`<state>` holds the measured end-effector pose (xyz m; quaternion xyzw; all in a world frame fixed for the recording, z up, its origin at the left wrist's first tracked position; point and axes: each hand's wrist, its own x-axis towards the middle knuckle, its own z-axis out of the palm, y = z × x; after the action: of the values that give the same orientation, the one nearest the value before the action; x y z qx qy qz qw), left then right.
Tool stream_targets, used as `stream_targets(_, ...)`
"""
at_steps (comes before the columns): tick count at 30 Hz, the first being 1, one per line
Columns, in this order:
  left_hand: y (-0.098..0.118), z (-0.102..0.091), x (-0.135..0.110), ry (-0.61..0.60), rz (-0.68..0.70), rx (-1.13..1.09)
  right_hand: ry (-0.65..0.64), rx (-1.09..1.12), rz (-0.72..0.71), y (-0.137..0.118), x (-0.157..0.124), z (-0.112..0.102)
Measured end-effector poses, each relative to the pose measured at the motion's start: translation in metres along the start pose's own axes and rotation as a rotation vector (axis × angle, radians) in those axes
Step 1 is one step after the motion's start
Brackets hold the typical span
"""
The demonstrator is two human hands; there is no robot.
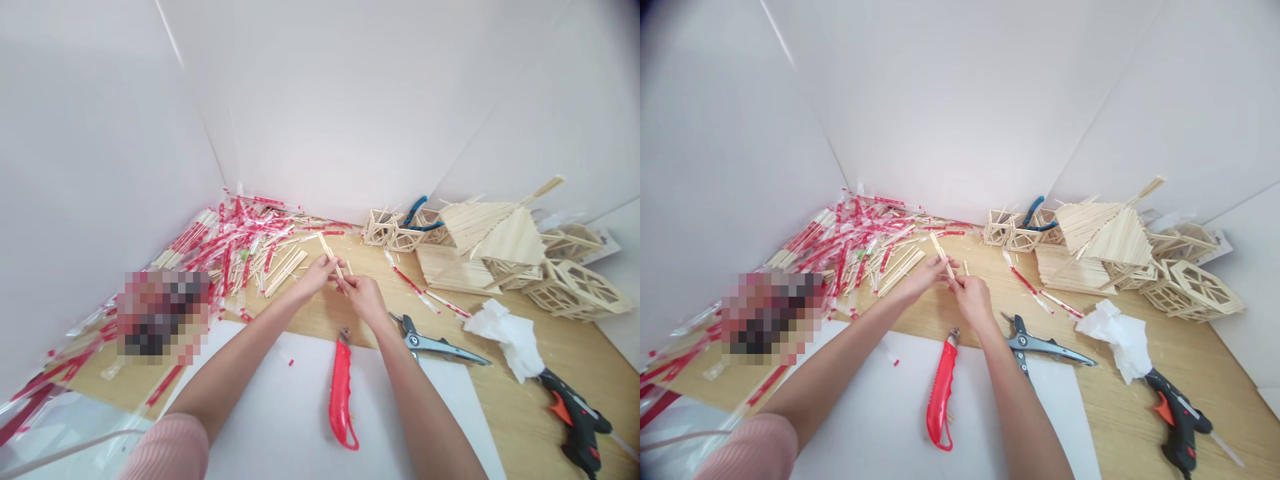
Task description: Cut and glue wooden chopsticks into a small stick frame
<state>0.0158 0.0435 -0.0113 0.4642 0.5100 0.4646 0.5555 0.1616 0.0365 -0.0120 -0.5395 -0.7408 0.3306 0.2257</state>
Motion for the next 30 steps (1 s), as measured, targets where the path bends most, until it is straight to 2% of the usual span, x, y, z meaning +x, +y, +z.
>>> stream_targets(1, 0.003, -0.013, 0.002, -0.064, -0.014, 0.206, 0.013, -0.014, 0.021, 0.001, 0.0, -0.002)
stream_targets(2, 0.006, -0.028, 0.003, -0.057, -0.003, 0.431, 0.023, -0.021, 0.037, 0.002, 0.001, -0.003)
stream_targets(4, 0.01, -0.057, 0.006, 0.142, 0.002, 0.892, 0.04, -0.021, 0.063, 0.003, 0.001, -0.006)
stream_targets(5, 0.011, -0.069, 0.007, 0.263, -0.047, 1.082, 0.044, -0.022, 0.072, 0.003, 0.001, -0.007)
stream_targets(6, 0.011, -0.079, 0.008, 0.334, -0.116, 1.206, 0.046, -0.025, 0.079, 0.003, 0.001, -0.008)
stream_targets(9, 0.004, -0.093, 0.01, 0.317, -0.212, 1.263, 0.04, -0.048, 0.088, 0.003, 0.001, -0.008)
stream_targets(12, -0.004, -0.089, 0.012, 0.274, -0.231, 1.268, 0.024, -0.062, 0.079, 0.003, 0.001, -0.007)
stream_targets(18, -0.006, -0.081, 0.012, 0.234, -0.216, 1.303, 0.01, -0.099, 0.101, 0.003, 0.001, -0.006)
stream_targets(23, -0.004, -0.088, 0.014, 0.209, -0.197, 1.269, 0.009, -0.116, 0.107, 0.002, 0.0, -0.006)
stream_targets(30, 0.0, -0.101, 0.012, 0.243, -0.142, 1.225, -0.002, -0.123, 0.116, 0.001, 0.0, -0.007)
